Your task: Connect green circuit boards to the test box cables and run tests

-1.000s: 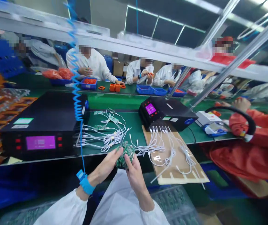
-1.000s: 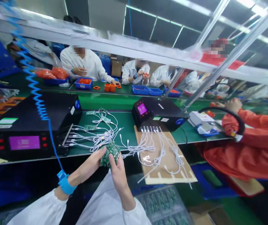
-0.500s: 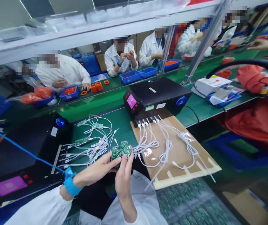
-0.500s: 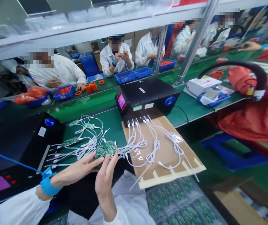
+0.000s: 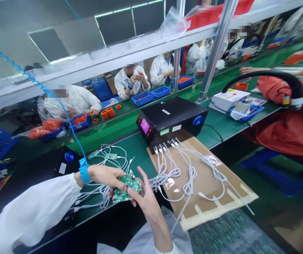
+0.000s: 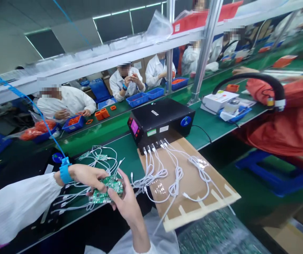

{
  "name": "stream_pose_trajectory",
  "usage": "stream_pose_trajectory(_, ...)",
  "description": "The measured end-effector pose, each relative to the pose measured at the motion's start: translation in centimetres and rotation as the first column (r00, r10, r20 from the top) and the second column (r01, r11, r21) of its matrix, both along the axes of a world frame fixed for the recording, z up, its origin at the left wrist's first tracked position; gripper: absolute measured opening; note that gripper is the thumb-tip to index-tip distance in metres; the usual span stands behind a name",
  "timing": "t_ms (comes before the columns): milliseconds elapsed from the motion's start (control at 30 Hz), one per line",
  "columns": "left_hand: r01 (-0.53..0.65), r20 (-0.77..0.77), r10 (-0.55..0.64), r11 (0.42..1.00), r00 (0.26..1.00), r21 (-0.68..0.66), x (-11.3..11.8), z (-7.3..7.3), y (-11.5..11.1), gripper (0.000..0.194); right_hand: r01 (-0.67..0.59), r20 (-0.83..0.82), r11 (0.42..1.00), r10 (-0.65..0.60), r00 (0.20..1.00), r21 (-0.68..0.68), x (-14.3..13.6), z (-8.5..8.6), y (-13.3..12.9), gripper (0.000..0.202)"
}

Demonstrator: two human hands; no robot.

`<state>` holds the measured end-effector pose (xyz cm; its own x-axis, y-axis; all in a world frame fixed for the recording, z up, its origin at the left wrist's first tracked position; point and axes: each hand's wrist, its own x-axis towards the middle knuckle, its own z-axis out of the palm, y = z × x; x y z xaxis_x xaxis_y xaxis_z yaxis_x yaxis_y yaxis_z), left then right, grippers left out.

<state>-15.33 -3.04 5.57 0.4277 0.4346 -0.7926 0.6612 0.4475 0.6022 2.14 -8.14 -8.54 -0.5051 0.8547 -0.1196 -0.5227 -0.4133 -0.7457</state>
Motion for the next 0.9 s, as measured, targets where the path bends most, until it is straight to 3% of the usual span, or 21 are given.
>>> stream_pose_trajectory(100,0.142,-0.041,-0.147,0.984,0.988,-0.104,-0.7,-0.5,1.3,0.027,-0.085,0.014,0.989,0.084,0.996,0.119,-1.3,-0.5,-0.1,0.063)
stream_pose_trajectory(200,0.17,-0.089,-0.184,0.975,0.979,-0.145,-1.6,-1.1,2.4,0.036,-0.013,0.058,0.994,0.007,0.998,0.107,-3.4,-1.3,-0.3,0.052)
stream_pose_trajectory(333,-0.018,-0.188,0.038,0.994,0.981,0.107,-2.7,-1.2,3.3,0.054,0.15,0.101,0.988,-0.153,0.983,0.032,-5.2,-1.2,0.9,0.052)
stream_pose_trajectory(500,-0.237,0.011,0.255,0.879,0.967,0.415,-3.1,-0.5,3.8,0.052,0.304,0.062,0.953,-0.302,0.951,-0.015,-5.7,1.0,4.4,0.051)
stream_pose_trajectory(567,-0.382,0.175,0.342,0.764,0.923,0.52,-2.4,-0.5,3.9,0.051,0.379,0.016,0.925,-0.378,0.926,-0.026,-5.9,2.1,5.9,0.05)
stream_pose_trajectory(633,-0.556,0.375,0.41,0.611,0.831,0.564,-0.9,-0.9,3.9,0.053,0.451,-0.005,0.893,-0.451,0.893,-0.012,-6.3,2.9,7.3,0.048)
stream_pose_trajectory(700,-0.726,0.568,0.455,0.473,0.686,0.499,1.2,-1.8,3.9,0.055,0.511,-0.006,0.859,-0.511,0.86,0.016,-6.8,3.5,8.5,0.047)
stream_pose_trajectory(767,-0.872,0.685,0.54,0.306,0.49,0.382,3.6,-2.9,3.9,0.049,0.571,0.002,0.819,-0.572,0.82,0.052,-7.4,4.0,9.3,0.045)
stream_pose_trajectory(833,-0.919,0.772,0.505,0.14,0.386,0.368,5.5,-3.9,4.2,0.03,0.63,-0.001,0.767,-0.635,0.773,0.121,-7.9,4.4,9.7,0.042)
stream_pose_trajectory(867,-0.912,0.775,0.499,0.081,0.387,0.403,6.2,-4.3,4.4,0.026,0.675,0.007,0.716,-0.687,0.727,0.178,-8.0,4.5,9.8,0.04)
stream_pose_trajectory(900,-0.9,0.744,0.553,0.025,0.375,0.435,6.5,-4.7,4.7,0.023,0.674,0.01,0.714,-0.687,0.726,0.189,-8.1,4.6,9.9,0.039)
